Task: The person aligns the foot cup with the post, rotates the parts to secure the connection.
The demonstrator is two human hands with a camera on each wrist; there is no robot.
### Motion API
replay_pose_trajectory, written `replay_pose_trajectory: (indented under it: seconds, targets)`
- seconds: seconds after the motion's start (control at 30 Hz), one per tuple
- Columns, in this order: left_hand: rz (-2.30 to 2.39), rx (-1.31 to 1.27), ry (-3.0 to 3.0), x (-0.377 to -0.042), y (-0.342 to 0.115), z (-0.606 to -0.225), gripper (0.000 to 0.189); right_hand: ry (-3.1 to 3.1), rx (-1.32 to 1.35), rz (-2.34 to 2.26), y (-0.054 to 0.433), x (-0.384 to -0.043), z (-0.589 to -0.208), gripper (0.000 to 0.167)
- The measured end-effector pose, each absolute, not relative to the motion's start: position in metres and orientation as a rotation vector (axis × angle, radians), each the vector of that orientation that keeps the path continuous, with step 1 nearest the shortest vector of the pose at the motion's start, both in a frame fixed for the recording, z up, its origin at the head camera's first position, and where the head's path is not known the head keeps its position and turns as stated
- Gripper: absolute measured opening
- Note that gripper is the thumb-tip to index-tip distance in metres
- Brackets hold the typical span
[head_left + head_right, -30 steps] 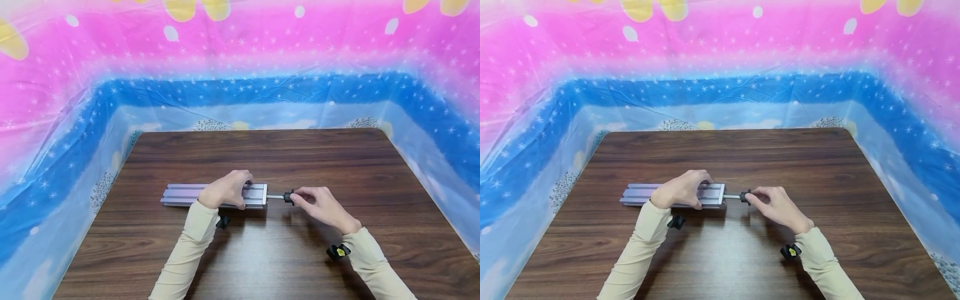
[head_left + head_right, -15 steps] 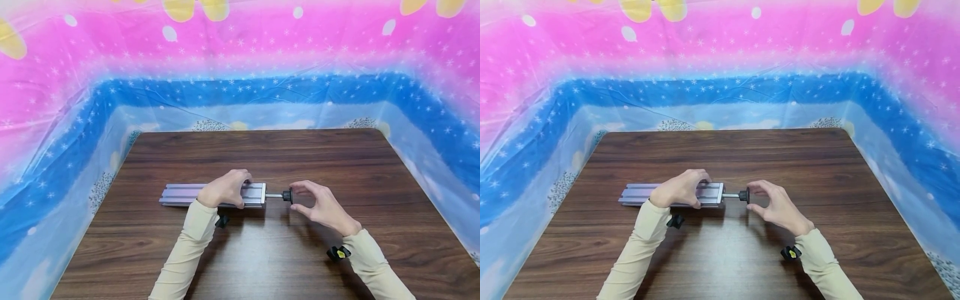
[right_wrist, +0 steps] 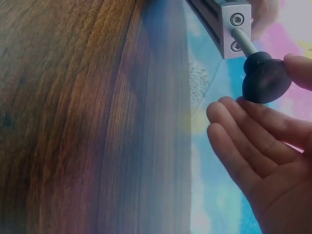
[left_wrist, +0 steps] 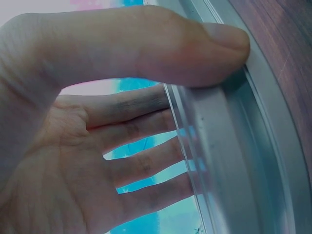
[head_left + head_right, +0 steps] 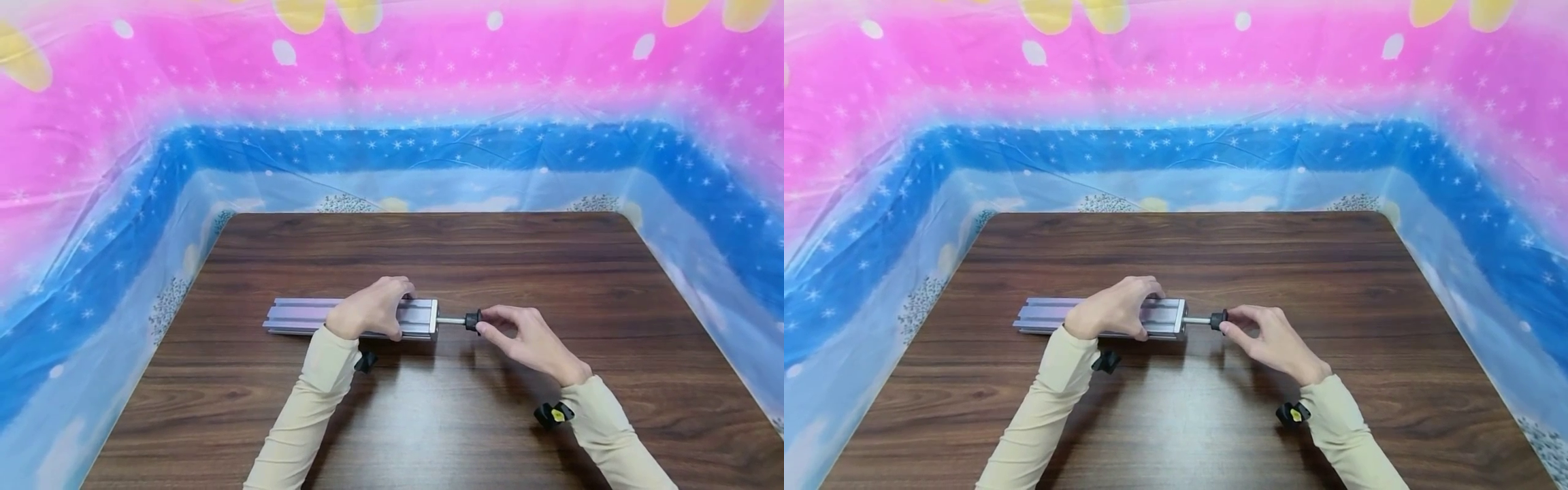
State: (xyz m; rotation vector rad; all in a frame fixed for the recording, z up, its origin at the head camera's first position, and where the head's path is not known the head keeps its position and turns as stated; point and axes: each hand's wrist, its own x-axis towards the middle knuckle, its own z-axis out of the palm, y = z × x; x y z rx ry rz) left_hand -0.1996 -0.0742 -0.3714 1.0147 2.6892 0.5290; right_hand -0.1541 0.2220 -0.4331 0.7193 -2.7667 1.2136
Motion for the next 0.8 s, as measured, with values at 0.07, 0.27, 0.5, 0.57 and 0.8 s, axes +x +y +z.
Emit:
replay_pose_trajectory:
  seconds: [0.07,0.27,0.5,0.57,0.8]
  targets:
    - [0.532,1.019,2.688,-0.1991,-0.0740,-0.3714,0.058,-2.787,0.708,1.236,0.2225,-0.1544,-0.4342,0.027]
    - [0.541,1.017,2.690,-0.1990,-0.0750,-0.3714,0.057,-2.811,0.699,1.265,0.2231,-0.1551,-0.4342,0.032]
    - [0.521,1.023,2.705,-0.2025,-0.0767,-0.3716,0.060,-2.648,0.759,1.233,0.2223,-0.1532,-0.4317,0.046]
    - [0.516,1.025,2.706,-0.2029,-0.0769,-0.3714,0.060,-2.575,0.820,1.259,0.2216,-0.1535,-0.4318,0.053]
    - [0.530,1.018,2.695,-0.2014,-0.0769,-0.3726,0.058,-2.531,0.892,1.205,0.2202,-0.1536,-0.4351,0.054]
